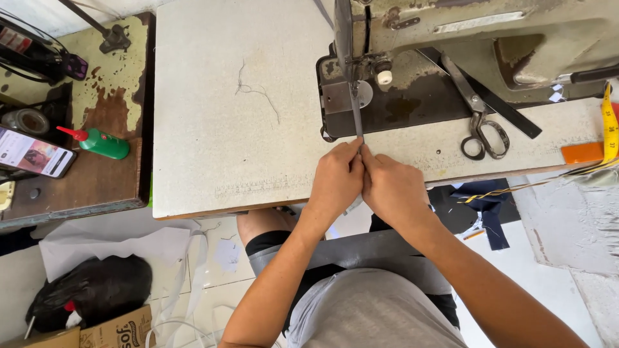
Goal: Cutting a long strip of material into smaller segments using a small blade and scissors at a sewing workstation.
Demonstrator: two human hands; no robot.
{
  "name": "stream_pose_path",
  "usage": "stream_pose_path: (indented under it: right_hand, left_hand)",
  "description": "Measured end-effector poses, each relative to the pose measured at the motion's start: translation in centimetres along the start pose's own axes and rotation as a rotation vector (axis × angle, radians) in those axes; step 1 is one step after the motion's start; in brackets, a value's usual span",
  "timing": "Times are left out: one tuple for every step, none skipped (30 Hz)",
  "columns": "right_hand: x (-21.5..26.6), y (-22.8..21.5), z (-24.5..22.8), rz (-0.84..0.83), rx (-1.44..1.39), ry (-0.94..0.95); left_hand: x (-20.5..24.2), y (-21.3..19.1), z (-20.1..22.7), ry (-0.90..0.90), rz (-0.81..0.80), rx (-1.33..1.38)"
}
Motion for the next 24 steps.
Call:
stream_pose_path:
  right_hand:
    - [0.1, 0.0, 0.1, -0.007, -0.002, -0.006]
    - [0.1, -0.3, 0.1, 0.035, 0.041, -0.011]
    - [0.0, -0.6, 0.2, 0.081, 0.084, -0.014]
    - [0.0, 0.4, 0.6, 0.079, 0.082, -0.018]
    - [0.1, 1.0, 0.8, 0.115, 0.042, -0.075]
    - [0.2, 1.7, 1.0, 0.152, 0.002, -0.132]
    - [-0.1, 0.9, 0.8, 0.151, 0.004, -0.135]
    - [-0.4, 0.1, 0.6, 0.138, -0.034, -0.152]
    - [-0.7, -0.7, 0.4, 0.122, -0.07, -0.168]
    - [-0.7, -0.5, 0.4, 0.118, -0.067, -0.169]
    - [-0.9, -0.2, 0.3, 0.107, -0.049, -0.204]
    - [-1.1, 0.1, 0.3, 0.095, -0.03, -0.24]
    - [-1.2, 0.2, 0.3, 0.084, -0.034, -0.238]
    - [-1.3, 0.1, 0.3, 0.097, -0.027, -0.244]
    - [-1.7, 0.1, 0.4, 0.12, -0.015, -0.255]
    - [-2.0, 0.3, 0.6, 0.119, -0.013, -0.258]
    - [-2.1, 0.5, 0.7, 0.121, -0.015, -0.261]
    - [-2.2, 0.6, 0.8, 0.122, -0.018, -0.264]
    - [-2.4, 0.8, 0.9, 0.118, -0.021, -0.267]
    - [-2.6, 1.1, 1.1, 0.109, -0.014, -0.271]
    - [-2.9, 1.3, 1.3, 0.103, -0.004, -0.27]
    - [-3.4, 1.3, 1.4, 0.102, -0.005, -0.269]
    - [-3.8, 1.3, 1.4, 0.113, 0.002, -0.27]
    - [-4.1, 1.2, 1.3, 0.123, 0.008, -0.271]
  left_hand:
    - [0.0, 0.0, -0.3, -0.008, 0.004, 0.001]
    - [-0.1, 0.3, -0.4, 0.022, -0.032, -0.055]
    - [-0.2, 0.6, -0.5, 0.058, -0.07, -0.112]
    - [-0.3, 0.5, -0.7, 0.054, -0.067, -0.113]
    - [-0.2, 0.8, -0.6, 0.09, -0.092, -0.188]
    - [-0.2, 1.0, -0.5, 0.127, -0.116, -0.263]
    - [-0.4, 1.0, -0.8, 0.126, -0.114, -0.26]
    - [-0.5, 1.1, -0.9, 0.168, -0.13, -0.321]
    - [-0.5, 1.3, -1.0, 0.209, -0.148, -0.38]
    - [-1.4, 0.7, -1.3, 0.207, -0.148, -0.375]
    - [-2.5, 0.0, -1.7, 0.199, -0.135, -0.278]
    - [-3.6, -0.7, -2.1, 0.19, -0.123, -0.181]
    - [-4.6, -1.1, -2.4, 0.18, -0.129, -0.178]
    - [-5.6, -1.9, -2.2, 0.263, -0.05, -0.309]
    - [-6.8, -2.7, -1.9, 0.356, 0.037, -0.441]
    - [-7.3, -2.4, -2.2, 0.355, 0.039, -0.438]
    - [-7.5, -2.1, -2.4, 0.374, 0.056, -0.493]
    - [-7.6, -1.8, -2.6, 0.392, 0.072, -0.548]
    - [-7.6, -1.8, -2.8, 0.386, 0.073, -0.548]
    - [-7.5, -1.6, -2.8, 0.396, 0.07, -0.571]
    - [-7.5, -1.4, -2.7, 0.411, 0.064, -0.593]
    - [-7.8, -1.5, -2.7, 0.41, 0.062, -0.592]
    - [-7.8, -1.5, -2.6, 0.426, 0.064, -0.597]
    - [-7.7, -1.5, -2.5, 0.442, 0.066, -0.602]
Point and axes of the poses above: each hand's wrist, its own x-axis away from the middle knuckle, its own y-axis out of the palm, z = x × y, the point moved 7 cm from there along -x, towards the middle knuckle, and after that the axes turned 11 degrees about x, right-handed, at the moved point
